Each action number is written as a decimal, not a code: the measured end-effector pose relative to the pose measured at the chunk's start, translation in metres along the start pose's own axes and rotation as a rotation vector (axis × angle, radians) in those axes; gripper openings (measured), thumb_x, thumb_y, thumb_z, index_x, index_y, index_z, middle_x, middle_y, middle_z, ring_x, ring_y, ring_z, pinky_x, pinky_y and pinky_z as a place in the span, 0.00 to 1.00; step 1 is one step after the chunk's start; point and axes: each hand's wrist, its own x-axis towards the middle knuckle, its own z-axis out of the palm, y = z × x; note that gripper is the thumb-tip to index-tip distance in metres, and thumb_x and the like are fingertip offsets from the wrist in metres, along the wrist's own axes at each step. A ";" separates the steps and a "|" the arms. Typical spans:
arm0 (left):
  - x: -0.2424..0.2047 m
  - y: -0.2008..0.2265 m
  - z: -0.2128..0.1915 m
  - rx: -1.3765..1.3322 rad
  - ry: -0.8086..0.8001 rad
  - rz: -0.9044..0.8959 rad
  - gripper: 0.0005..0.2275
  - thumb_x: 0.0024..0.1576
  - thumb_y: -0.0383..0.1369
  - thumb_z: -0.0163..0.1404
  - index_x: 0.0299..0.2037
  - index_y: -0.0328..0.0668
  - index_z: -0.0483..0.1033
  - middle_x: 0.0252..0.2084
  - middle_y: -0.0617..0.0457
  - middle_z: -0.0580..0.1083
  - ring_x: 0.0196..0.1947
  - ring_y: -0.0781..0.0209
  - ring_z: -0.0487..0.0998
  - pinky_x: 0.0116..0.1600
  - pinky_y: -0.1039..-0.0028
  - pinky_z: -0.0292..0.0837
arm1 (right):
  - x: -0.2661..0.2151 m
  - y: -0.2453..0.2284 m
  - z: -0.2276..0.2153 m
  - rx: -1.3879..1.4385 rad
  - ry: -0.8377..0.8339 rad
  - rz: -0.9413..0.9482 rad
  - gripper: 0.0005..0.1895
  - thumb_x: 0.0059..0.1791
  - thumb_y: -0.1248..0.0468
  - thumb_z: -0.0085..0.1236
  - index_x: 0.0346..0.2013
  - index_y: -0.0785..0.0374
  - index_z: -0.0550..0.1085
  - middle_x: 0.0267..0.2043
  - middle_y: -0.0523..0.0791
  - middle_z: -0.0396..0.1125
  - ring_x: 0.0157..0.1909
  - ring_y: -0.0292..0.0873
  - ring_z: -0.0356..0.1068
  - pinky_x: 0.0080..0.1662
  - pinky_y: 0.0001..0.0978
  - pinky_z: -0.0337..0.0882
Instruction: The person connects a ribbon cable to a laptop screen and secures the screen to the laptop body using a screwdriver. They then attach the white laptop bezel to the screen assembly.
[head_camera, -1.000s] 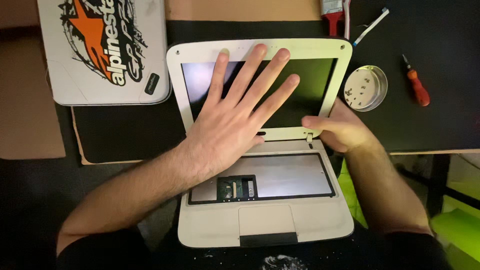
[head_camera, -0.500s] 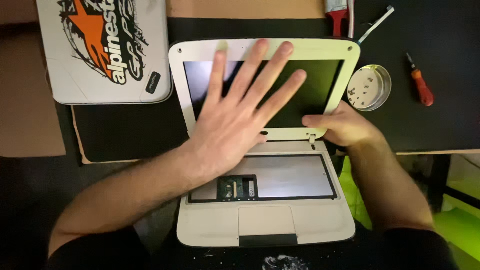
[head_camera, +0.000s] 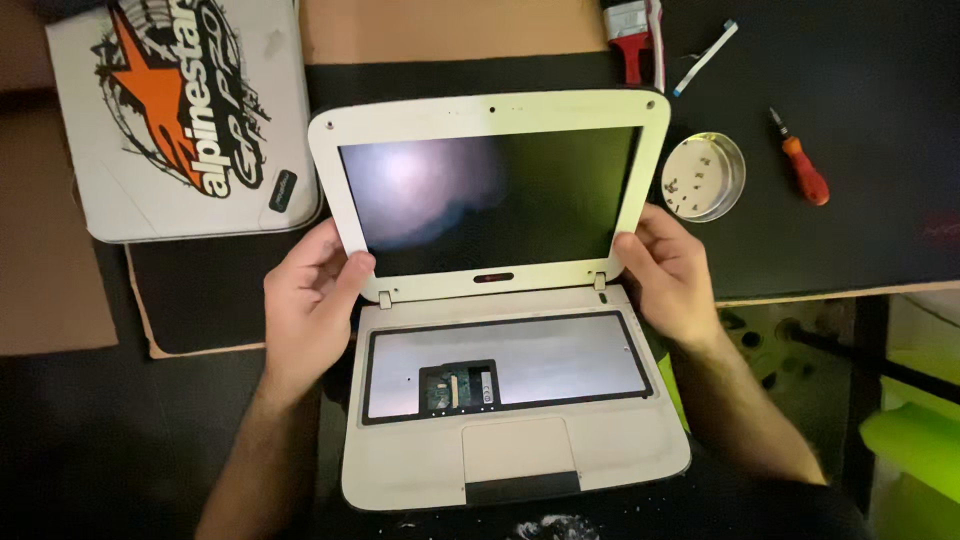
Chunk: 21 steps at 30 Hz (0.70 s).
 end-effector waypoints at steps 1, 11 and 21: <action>0.000 -0.004 -0.001 0.001 -0.002 0.007 0.20 0.74 0.18 0.57 0.77 0.23 0.78 0.62 0.36 0.86 0.60 0.50 0.89 0.64 0.55 0.92 | -0.001 -0.003 0.003 0.000 0.002 -0.007 0.17 0.69 0.72 0.57 0.72 0.73 0.79 0.48 0.51 0.79 0.49 0.40 0.75 0.58 0.44 0.83; 0.003 -0.007 -0.011 -0.028 -0.038 -0.047 0.16 0.77 0.23 0.54 0.73 0.26 0.81 0.60 0.38 0.87 0.60 0.55 0.85 0.70 0.54 0.83 | -0.003 -0.012 0.020 -0.033 0.135 -0.006 0.11 0.71 0.69 0.55 0.62 0.70 0.84 0.40 0.47 0.75 0.43 0.37 0.71 0.48 0.33 0.76; 0.001 -0.022 -0.002 -0.068 -0.012 0.018 0.18 0.82 0.26 0.47 0.78 0.25 0.78 0.63 0.38 0.85 0.64 0.56 0.80 0.75 0.50 0.79 | 0.008 0.056 -0.007 0.037 0.241 -0.125 0.14 0.73 0.71 0.52 0.68 0.76 0.82 0.50 0.56 0.79 0.53 0.47 0.81 0.61 0.47 0.84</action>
